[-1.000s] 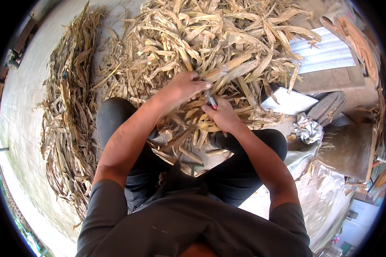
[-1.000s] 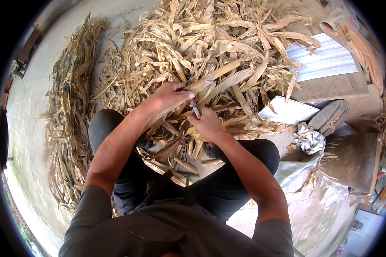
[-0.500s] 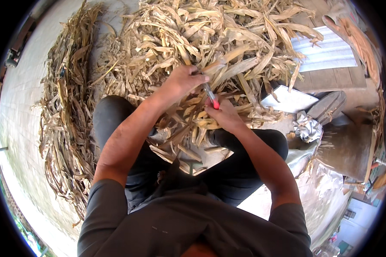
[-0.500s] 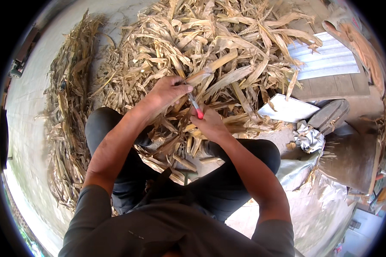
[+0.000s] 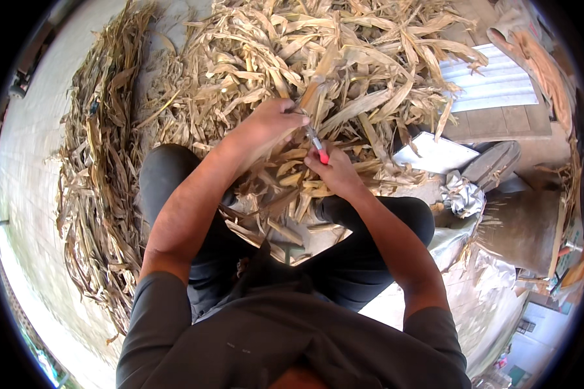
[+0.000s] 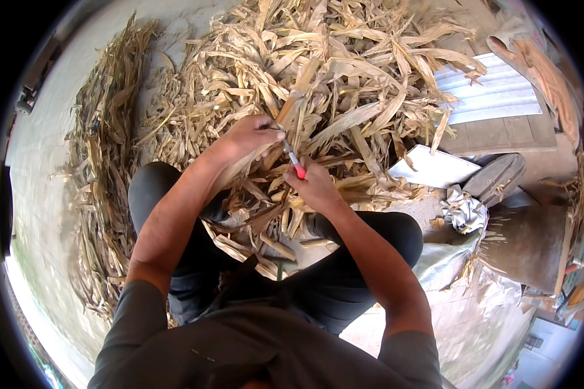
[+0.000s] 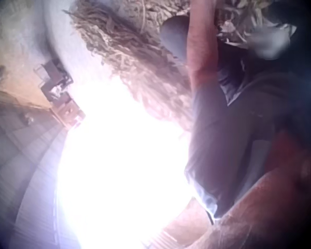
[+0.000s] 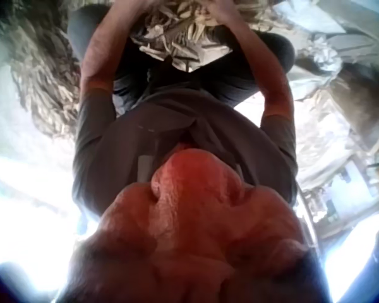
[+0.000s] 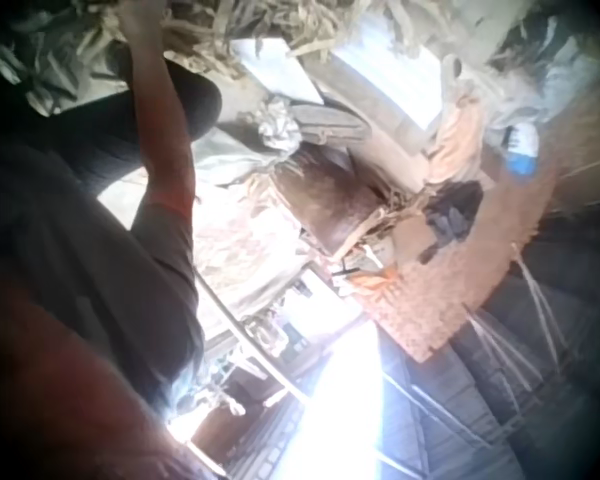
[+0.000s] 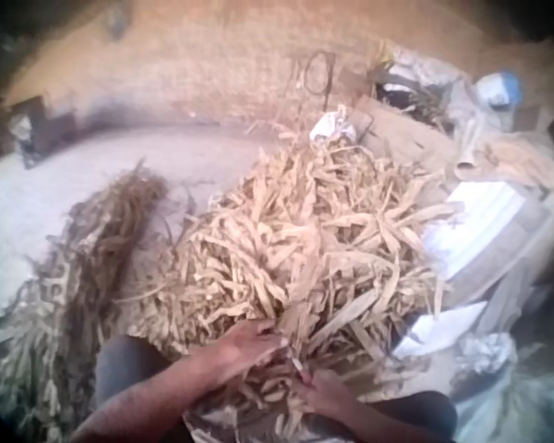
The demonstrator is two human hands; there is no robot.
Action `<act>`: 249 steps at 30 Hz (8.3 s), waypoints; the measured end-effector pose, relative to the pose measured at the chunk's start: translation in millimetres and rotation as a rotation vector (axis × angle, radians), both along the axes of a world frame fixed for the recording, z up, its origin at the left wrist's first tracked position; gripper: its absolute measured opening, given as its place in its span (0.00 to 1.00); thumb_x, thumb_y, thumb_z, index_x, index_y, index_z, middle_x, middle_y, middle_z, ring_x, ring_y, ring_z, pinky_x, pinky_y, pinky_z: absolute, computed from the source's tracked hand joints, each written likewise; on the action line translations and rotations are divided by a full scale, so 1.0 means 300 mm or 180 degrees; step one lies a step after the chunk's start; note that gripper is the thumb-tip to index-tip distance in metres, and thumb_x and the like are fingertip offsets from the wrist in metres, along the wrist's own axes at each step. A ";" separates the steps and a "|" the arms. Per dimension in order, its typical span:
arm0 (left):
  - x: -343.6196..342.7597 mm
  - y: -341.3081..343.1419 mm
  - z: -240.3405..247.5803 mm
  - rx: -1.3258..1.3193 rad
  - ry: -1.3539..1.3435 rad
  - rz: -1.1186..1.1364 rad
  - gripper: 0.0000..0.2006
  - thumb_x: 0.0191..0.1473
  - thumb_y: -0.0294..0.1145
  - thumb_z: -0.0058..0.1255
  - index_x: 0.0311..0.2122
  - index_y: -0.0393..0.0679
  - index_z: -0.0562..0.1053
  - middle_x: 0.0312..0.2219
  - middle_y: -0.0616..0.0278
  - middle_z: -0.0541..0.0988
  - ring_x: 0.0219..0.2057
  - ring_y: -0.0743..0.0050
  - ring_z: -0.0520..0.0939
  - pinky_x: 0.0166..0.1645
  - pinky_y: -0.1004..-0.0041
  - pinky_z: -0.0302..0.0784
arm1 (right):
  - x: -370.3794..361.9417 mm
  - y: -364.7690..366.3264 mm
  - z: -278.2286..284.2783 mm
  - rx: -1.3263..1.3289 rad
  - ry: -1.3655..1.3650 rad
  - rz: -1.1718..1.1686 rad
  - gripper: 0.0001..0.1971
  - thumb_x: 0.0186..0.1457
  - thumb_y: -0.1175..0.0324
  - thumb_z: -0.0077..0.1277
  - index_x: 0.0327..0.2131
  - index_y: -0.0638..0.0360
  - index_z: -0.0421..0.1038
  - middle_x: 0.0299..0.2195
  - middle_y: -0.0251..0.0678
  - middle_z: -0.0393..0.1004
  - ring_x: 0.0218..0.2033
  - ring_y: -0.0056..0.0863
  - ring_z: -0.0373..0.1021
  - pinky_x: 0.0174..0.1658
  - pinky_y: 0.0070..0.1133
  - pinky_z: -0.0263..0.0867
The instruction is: The person uses a pair of shears to trim and process dried corn husks by cutting away thick stems and fibrous material.
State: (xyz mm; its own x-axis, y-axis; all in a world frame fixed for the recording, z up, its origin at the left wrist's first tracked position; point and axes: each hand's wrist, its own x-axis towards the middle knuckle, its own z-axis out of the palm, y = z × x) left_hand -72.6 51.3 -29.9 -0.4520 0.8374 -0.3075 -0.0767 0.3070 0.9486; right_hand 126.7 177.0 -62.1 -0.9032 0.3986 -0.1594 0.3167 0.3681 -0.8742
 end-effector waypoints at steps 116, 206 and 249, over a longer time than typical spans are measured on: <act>0.021 -0.021 0.075 0.0130 0.1273 0.0229 0.19 0.57 0.41 0.62 0.47 0.38 0.76 0.27 0.53 0.81 0.30 0.63 0.81 0.39 0.63 0.76 | -0.021 0.060 0.115 0.0024 -0.0433 0.0207 0.20 0.56 0.63 0.59 0.49 0.64 0.73 0.37 0.37 0.78 0.40 0.32 0.73 0.48 0.27 0.67; 0.061 -0.027 -0.039 0.0794 -0.1377 0.0461 0.19 0.61 0.44 0.60 0.49 0.41 0.78 0.31 0.70 0.78 0.29 0.82 0.77 0.35 0.79 0.75 | -0.014 0.019 0.089 -0.0136 0.1084 -0.0806 0.12 0.62 0.71 0.55 0.47 0.64 0.77 0.29 0.31 0.76 0.30 0.15 0.69 0.38 0.19 0.66; 0.260 0.029 -0.069 0.1248 -0.1318 -0.0332 0.24 0.60 0.24 0.59 0.60 0.38 0.66 0.47 0.62 0.79 0.48 0.77 0.80 0.56 0.71 0.76 | -0.062 0.107 0.183 -0.2239 0.0363 -0.1326 0.06 0.60 0.67 0.60 0.35 0.60 0.79 0.26 0.32 0.77 0.21 0.20 0.69 0.20 0.20 0.64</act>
